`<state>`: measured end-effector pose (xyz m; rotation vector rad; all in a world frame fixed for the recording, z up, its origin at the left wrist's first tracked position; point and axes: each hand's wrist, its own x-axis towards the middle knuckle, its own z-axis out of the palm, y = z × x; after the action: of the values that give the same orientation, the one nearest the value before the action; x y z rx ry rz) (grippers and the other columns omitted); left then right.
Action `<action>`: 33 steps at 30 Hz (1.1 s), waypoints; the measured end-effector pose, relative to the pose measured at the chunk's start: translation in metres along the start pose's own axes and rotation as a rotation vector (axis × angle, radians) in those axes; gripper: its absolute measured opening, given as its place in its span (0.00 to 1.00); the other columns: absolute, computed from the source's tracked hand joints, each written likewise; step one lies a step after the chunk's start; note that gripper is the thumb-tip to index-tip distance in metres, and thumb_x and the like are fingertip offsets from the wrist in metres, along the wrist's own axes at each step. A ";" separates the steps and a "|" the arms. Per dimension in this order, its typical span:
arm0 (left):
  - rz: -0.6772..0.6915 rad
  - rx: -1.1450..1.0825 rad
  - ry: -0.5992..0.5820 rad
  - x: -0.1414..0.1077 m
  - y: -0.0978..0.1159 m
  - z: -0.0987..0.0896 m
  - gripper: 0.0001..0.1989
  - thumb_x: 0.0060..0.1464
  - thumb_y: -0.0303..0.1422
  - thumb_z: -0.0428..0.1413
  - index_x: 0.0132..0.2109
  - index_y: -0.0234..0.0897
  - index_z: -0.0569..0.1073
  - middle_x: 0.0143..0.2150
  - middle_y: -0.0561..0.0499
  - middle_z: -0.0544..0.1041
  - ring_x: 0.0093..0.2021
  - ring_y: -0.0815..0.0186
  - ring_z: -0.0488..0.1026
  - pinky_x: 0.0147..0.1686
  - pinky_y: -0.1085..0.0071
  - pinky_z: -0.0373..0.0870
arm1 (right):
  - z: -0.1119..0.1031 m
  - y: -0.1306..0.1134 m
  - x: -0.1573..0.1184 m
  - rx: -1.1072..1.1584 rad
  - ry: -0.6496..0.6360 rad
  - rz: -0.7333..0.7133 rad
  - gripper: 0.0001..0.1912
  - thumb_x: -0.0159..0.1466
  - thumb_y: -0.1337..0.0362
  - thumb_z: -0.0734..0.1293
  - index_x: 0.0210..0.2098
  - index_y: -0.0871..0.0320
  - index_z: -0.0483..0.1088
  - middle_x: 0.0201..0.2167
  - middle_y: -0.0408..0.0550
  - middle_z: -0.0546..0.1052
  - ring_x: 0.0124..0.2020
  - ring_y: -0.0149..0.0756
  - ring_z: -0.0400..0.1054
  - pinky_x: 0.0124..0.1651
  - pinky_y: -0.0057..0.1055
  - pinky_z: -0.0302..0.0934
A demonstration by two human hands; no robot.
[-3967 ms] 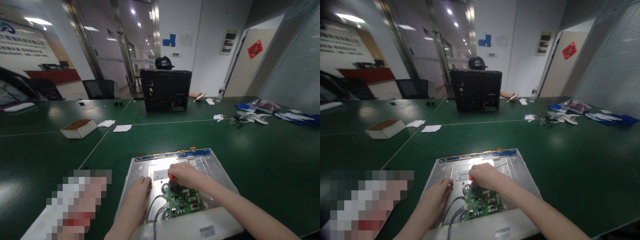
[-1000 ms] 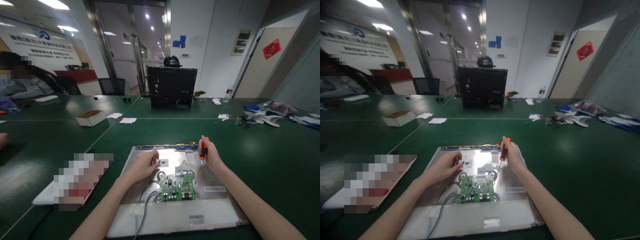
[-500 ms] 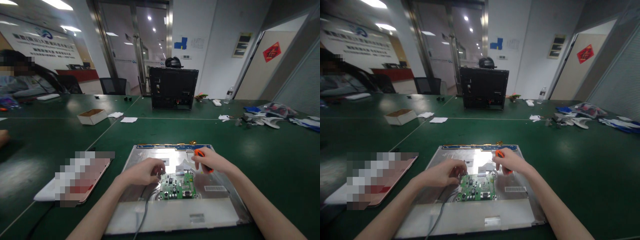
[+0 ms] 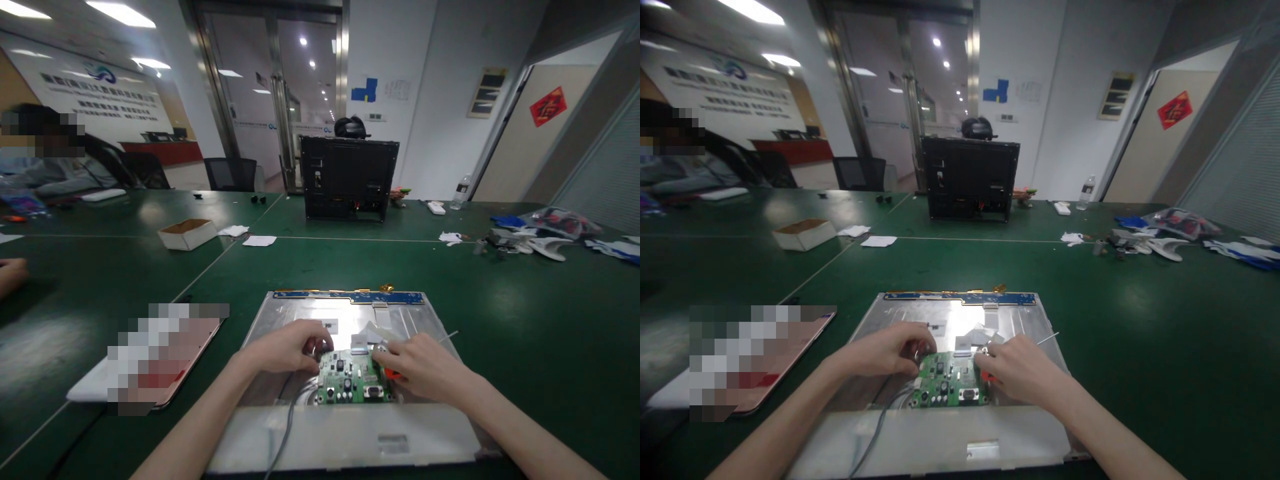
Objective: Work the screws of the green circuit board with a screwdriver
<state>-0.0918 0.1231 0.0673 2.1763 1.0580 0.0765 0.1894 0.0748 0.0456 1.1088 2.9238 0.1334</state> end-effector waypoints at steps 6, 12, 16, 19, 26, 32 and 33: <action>0.003 -0.045 -0.013 0.001 0.001 -0.002 0.15 0.41 0.29 0.59 0.41 0.41 0.76 0.35 0.53 0.72 0.33 0.66 0.67 0.30 0.73 0.61 | 0.005 0.005 0.001 0.134 0.115 0.047 0.17 0.58 0.67 0.65 0.48 0.53 0.69 0.34 0.48 0.77 0.26 0.33 0.67 0.25 0.29 0.45; 0.072 -0.085 -0.025 0.000 -0.001 -0.006 0.13 0.46 0.30 0.55 0.42 0.39 0.77 0.33 0.52 0.74 0.33 0.65 0.68 0.31 0.73 0.62 | 0.005 0.003 0.012 0.530 0.281 0.239 0.11 0.52 0.74 0.63 0.31 0.57 0.74 0.26 0.44 0.76 0.28 0.34 0.66 0.30 0.28 0.51; 0.049 -0.156 -0.043 -0.001 -0.006 -0.007 0.10 0.53 0.35 0.54 0.39 0.38 0.77 0.34 0.52 0.75 0.33 0.65 0.70 0.31 0.72 0.63 | 0.000 -0.001 0.024 0.729 0.299 0.436 0.09 0.56 0.67 0.65 0.21 0.57 0.70 0.18 0.42 0.71 0.21 0.32 0.61 0.26 0.28 0.49; 0.008 -0.212 -0.089 -0.002 -0.011 -0.008 0.12 0.55 0.39 0.53 0.36 0.36 0.76 0.30 0.52 0.74 0.30 0.66 0.69 0.29 0.73 0.63 | -0.004 -0.001 0.031 0.790 0.294 0.524 0.13 0.56 0.62 0.67 0.16 0.57 0.67 0.14 0.40 0.66 0.18 0.30 0.56 0.23 0.28 0.45; -0.037 -0.203 -0.134 -0.004 -0.009 -0.013 0.14 0.55 0.42 0.54 0.35 0.36 0.77 0.27 0.53 0.72 0.25 0.68 0.67 0.24 0.74 0.60 | -0.004 0.004 0.033 0.730 0.298 0.513 0.15 0.58 0.59 0.67 0.17 0.57 0.65 0.15 0.40 0.66 0.19 0.30 0.56 0.23 0.28 0.45; 0.019 -0.202 -0.107 -0.003 -0.004 -0.012 0.12 0.53 0.37 0.55 0.42 0.38 0.78 0.31 0.52 0.75 0.30 0.66 0.68 0.29 0.73 0.61 | -0.010 0.013 0.018 0.625 0.214 0.199 0.06 0.55 0.70 0.66 0.28 0.56 0.76 0.23 0.43 0.76 0.26 0.33 0.66 0.32 0.29 0.54; 0.017 -0.186 -0.101 -0.001 -0.004 -0.011 0.13 0.52 0.36 0.56 0.43 0.37 0.78 0.31 0.52 0.75 0.30 0.66 0.68 0.28 0.73 0.61 | -0.010 0.014 0.015 0.603 0.176 0.171 0.09 0.54 0.72 0.66 0.30 0.55 0.77 0.26 0.44 0.77 0.28 0.34 0.68 0.33 0.29 0.56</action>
<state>-0.0991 0.1298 0.0730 2.0009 0.9371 0.0690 0.1867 0.0947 0.0567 1.4726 3.1020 -0.7334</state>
